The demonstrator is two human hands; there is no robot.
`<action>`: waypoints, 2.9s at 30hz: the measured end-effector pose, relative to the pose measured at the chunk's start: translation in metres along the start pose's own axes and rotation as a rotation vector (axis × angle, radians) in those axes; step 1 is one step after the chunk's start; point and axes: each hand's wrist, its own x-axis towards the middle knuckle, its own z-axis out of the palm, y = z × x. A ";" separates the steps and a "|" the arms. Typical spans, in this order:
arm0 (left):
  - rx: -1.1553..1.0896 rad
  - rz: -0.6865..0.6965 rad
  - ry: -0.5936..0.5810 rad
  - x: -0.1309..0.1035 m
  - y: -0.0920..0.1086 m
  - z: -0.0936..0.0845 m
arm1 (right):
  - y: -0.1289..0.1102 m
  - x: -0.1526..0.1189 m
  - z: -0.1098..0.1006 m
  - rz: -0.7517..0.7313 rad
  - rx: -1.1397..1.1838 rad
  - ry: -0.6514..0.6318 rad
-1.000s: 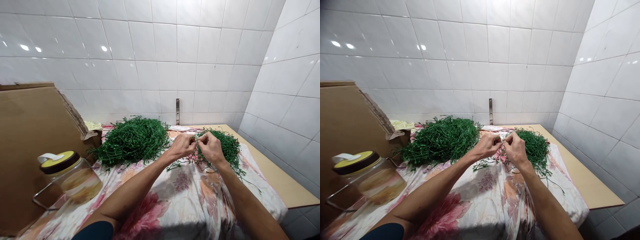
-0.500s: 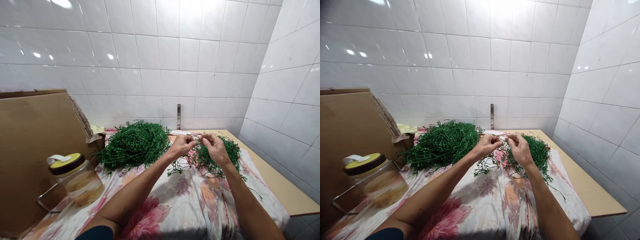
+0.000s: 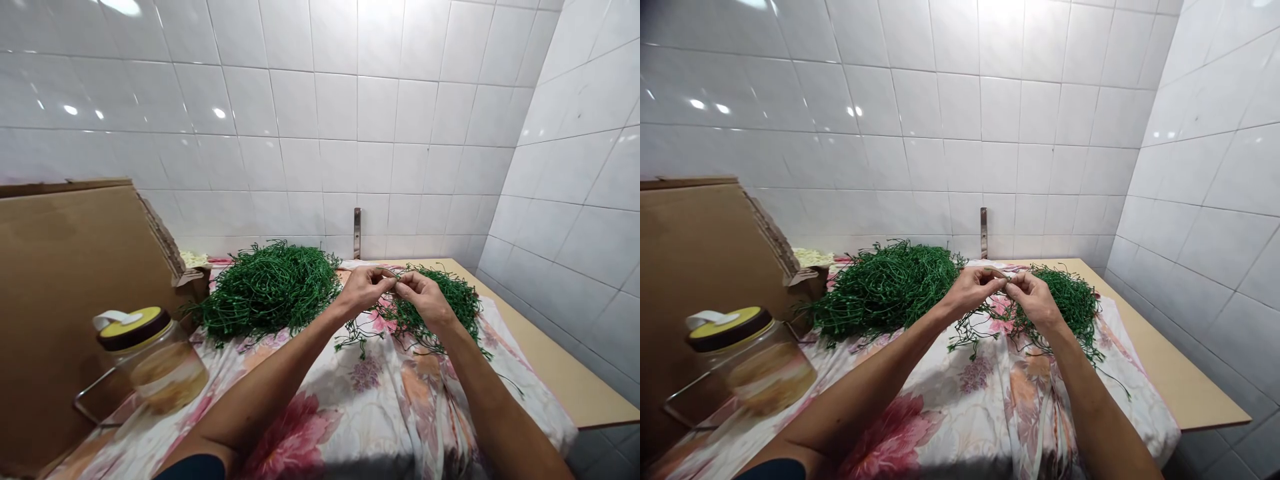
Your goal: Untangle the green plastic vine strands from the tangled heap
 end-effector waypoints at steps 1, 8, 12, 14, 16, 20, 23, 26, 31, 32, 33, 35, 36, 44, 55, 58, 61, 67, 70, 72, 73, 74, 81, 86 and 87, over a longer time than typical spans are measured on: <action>-0.021 0.008 -0.007 0.000 0.000 0.000 | -0.001 0.000 0.001 0.009 0.026 -0.021; 0.036 0.045 0.027 0.001 -0.006 -0.001 | 0.003 0.000 0.000 -0.017 -0.018 -0.042; 0.276 0.162 0.127 0.000 -0.010 -0.001 | 0.007 0.001 -0.004 -0.091 -0.165 0.038; 0.351 0.227 0.164 0.000 -0.013 0.000 | 0.007 0.001 -0.006 -0.119 -0.246 0.080; 0.386 0.287 0.172 0.001 -0.017 0.001 | 0.006 0.001 -0.007 -0.137 -0.292 0.092; 0.490 0.394 0.189 0.001 -0.024 0.001 | 0.002 0.001 -0.008 -0.100 -0.245 0.034; 0.636 0.495 0.188 0.000 -0.027 0.002 | 0.001 0.001 -0.009 -0.046 -0.193 -0.012; 0.832 0.582 0.203 -0.001 -0.031 0.004 | 0.001 0.001 -0.010 0.007 -0.188 0.007; 1.042 0.608 0.139 0.000 -0.038 0.008 | 0.001 0.002 -0.010 0.108 -0.196 0.025; 1.043 0.593 0.133 0.000 -0.038 0.008 | 0.001 0.002 -0.010 0.124 -0.171 0.020; 1.031 0.577 0.134 0.000 -0.038 0.008 | 0.001 0.002 -0.009 0.137 -0.140 0.021; 0.988 0.552 0.144 0.000 -0.037 0.007 | 0.003 0.002 -0.008 0.153 -0.077 0.042; 0.969 0.548 0.146 0.000 -0.037 0.006 | 0.003 0.002 -0.008 0.158 -0.047 0.055; 1.121 0.570 0.060 -0.005 -0.031 0.007 | 0.006 0.001 -0.008 0.223 0.044 0.120; 0.830 0.444 0.035 -0.008 -0.027 0.004 | 0.006 0.000 -0.004 0.159 0.105 0.099; 0.765 0.447 0.066 -0.007 -0.029 0.001 | 0.004 0.000 -0.007 0.047 -0.096 0.060; 0.779 0.456 0.070 -0.006 -0.030 -0.002 | 0.001 -0.001 -0.010 -0.025 -0.235 0.002; 0.839 0.487 0.065 -0.004 -0.031 -0.003 | 0.000 0.000 -0.015 -0.045 -0.239 -0.024; 0.847 0.466 0.048 -0.005 -0.030 -0.003 | -0.001 -0.002 -0.019 -0.011 -0.248 -0.029; 0.827 0.467 0.019 -0.006 -0.030 -0.003 | -0.005 -0.003 -0.022 0.031 -0.262 -0.059; 0.812 0.468 0.017 -0.006 -0.029 -0.003 | -0.007 -0.003 -0.024 0.056 -0.271 -0.093; 0.797 0.466 0.007 -0.006 -0.029 -0.002 | -0.009 -0.004 -0.026 0.079 -0.282 -0.129; 0.826 0.447 -0.066 -0.003 -0.030 0.000 | -0.009 -0.003 -0.028 0.090 -0.377 -0.209; 0.969 0.467 -0.096 0.000 -0.041 -0.002 | 0.001 -0.001 -0.029 0.116 -0.484 -0.173; 0.993 0.474 -0.111 0.000 -0.044 -0.003 | 0.003 0.000 -0.030 0.120 -0.526 -0.154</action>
